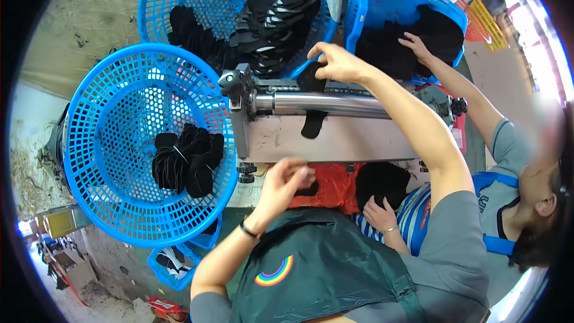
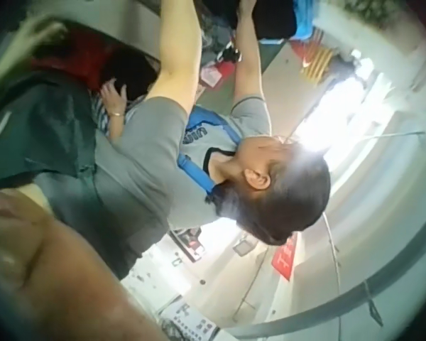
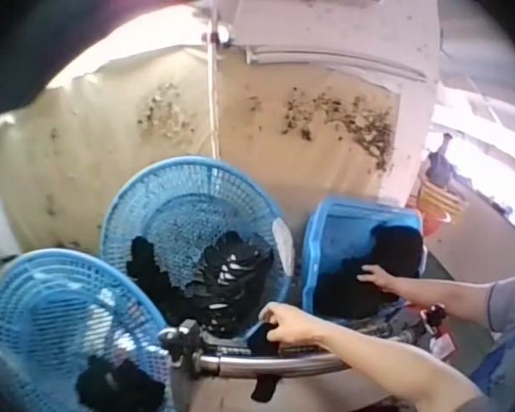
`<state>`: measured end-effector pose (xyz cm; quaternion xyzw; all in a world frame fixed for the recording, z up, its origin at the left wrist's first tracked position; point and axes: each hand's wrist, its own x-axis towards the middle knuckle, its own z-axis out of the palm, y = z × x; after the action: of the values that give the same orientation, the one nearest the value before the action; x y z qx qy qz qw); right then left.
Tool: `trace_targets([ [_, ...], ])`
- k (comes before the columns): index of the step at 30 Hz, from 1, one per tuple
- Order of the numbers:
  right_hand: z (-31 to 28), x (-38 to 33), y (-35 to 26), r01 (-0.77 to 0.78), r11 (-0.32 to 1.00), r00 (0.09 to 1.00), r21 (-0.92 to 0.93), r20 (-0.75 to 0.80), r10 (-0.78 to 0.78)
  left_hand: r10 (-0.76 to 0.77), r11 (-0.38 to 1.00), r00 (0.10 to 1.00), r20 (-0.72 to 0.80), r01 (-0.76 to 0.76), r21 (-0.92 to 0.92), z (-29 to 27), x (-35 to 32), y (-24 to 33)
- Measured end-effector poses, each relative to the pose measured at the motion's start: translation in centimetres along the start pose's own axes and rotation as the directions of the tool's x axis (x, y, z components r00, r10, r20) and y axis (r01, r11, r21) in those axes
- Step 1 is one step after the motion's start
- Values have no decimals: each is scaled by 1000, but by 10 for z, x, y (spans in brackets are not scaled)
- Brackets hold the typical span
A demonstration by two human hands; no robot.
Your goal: The person feeds fabric shoe parts through a roller machine, smooths them out by hand, and secures bundles of the processed pieces with rubber bands before placing them into a basket.
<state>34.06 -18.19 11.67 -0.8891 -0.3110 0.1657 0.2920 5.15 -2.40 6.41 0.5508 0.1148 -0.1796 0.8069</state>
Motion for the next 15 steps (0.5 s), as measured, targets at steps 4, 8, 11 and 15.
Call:
trace_targets([
  [4,-43,35,-18,174,984,983,30,-59,-172,-76,997,992,-104,76,-6,-38,-45,-34],
  [8,-92,77,-57,344,907,738,-244,-527,-422,-129,978,945,-301,171,119,-64,-74,-67],
  [11,-112,106,-91,386,806,473,-450,-653,-591,-187,977,916,-354,211,28,-66,-85,-72],
  [15,-79,141,-28,185,861,684,-474,-566,-459,-119,959,944,-306,189,210,-67,-76,-68],
])
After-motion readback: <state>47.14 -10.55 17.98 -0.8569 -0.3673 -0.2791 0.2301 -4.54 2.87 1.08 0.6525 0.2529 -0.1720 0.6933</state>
